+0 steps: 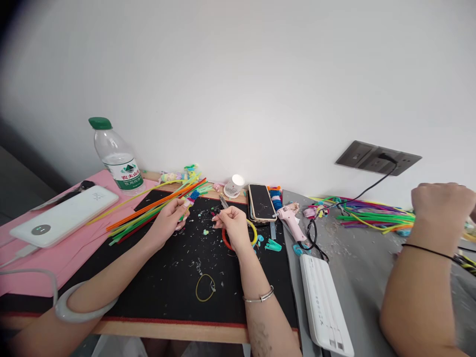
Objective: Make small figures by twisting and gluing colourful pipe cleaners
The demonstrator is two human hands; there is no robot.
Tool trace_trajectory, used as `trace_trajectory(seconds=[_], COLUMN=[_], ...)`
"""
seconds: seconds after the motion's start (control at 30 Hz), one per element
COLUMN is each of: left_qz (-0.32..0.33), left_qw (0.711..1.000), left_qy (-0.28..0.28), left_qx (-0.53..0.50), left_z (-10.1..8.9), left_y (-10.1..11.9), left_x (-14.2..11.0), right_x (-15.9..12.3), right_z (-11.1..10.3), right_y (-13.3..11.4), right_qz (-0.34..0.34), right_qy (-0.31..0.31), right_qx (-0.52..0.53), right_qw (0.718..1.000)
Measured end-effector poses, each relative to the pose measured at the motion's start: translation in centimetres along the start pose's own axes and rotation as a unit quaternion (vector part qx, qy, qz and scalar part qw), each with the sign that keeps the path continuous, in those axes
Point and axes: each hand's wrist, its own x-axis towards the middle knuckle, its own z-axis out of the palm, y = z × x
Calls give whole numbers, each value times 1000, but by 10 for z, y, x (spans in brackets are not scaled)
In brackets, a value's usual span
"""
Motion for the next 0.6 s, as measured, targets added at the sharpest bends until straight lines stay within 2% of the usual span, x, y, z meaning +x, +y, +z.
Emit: trace_trajectory(seconds=[0.1,0.27,0.47,0.6], left_qz=[0,2,3,3], left_qw=[1000,1000,1000,1000], left_qy=[-6,-21,-19,-18], left_qx=[2,6,2,2], left_z=[0,0,0,0], left_y=[1,2,3,4], left_x=[-1,-1,-1,-2], right_x=[2,3,0,0], right_z=[-4,-7,-4,-2], right_y=[3,6,1,0], right_qz=[-38,-59,-61,-39], right_qy=[-9,8,-8,-21], right_qx=[-27,-104,-54,1], right_qw=[999,993,997,999])
